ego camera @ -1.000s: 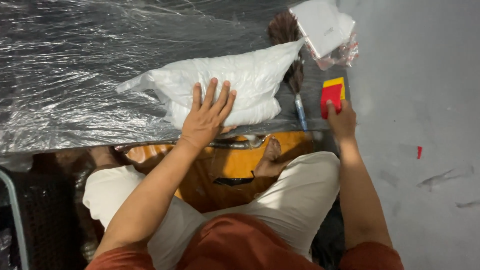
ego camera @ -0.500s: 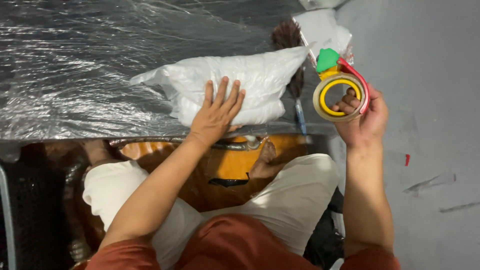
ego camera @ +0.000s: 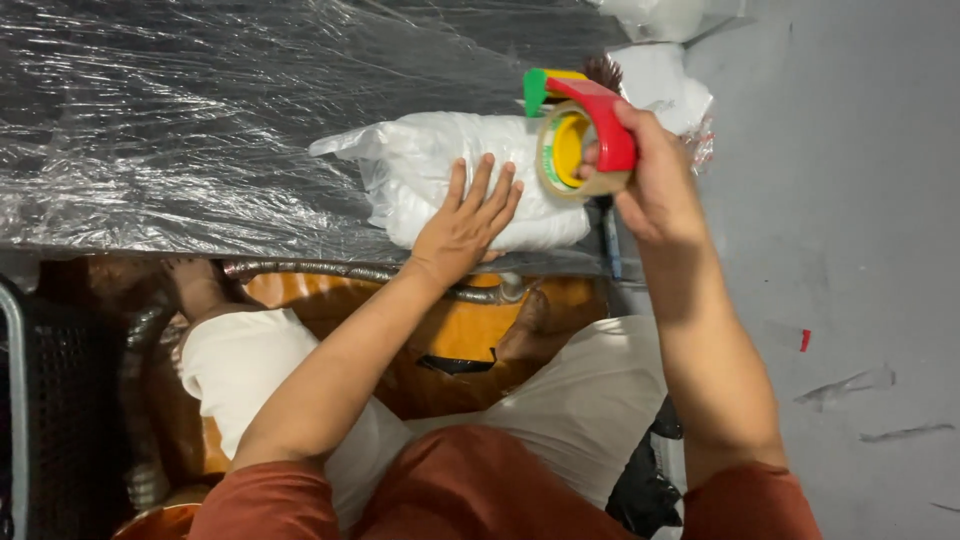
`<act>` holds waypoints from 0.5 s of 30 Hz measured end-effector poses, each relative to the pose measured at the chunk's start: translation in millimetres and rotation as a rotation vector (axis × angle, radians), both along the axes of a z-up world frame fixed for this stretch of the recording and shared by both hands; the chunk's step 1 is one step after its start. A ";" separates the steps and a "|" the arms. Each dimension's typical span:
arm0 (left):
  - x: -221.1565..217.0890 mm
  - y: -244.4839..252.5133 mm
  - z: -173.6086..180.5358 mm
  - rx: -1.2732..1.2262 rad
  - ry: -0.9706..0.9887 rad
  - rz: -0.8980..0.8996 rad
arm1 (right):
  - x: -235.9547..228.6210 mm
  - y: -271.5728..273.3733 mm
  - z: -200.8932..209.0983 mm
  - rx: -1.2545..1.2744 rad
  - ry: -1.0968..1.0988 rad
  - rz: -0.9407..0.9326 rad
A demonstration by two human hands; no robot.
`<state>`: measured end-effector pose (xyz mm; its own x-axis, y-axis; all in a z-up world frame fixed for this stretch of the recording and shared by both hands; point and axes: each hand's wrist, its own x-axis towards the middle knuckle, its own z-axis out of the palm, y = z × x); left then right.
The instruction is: The person places a white item inside a plastic bag on a table, uses a vacuum hose to remove air, and seals the bag with tape. The person then folds the sealed package and places it into a black bag.
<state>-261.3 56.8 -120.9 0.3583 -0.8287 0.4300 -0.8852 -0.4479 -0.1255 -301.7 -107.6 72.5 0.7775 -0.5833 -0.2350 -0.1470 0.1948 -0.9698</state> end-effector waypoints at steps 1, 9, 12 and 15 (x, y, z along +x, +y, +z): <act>2.0 -1.2 -3.7 0.043 -0.141 0.044 | 6.6 8.3 2.5 -0.033 0.042 0.007; 0.3 0.6 5.7 -0.019 -0.053 0.005 | 19.7 3.3 -55.0 -0.302 0.260 0.079; -0.4 0.3 5.0 -0.033 -0.062 -0.001 | 21.6 2.2 -56.9 -0.325 0.248 0.075; -0.4 0.9 6.3 0.001 -0.034 0.025 | 23.6 13.4 -45.3 -0.359 0.280 0.072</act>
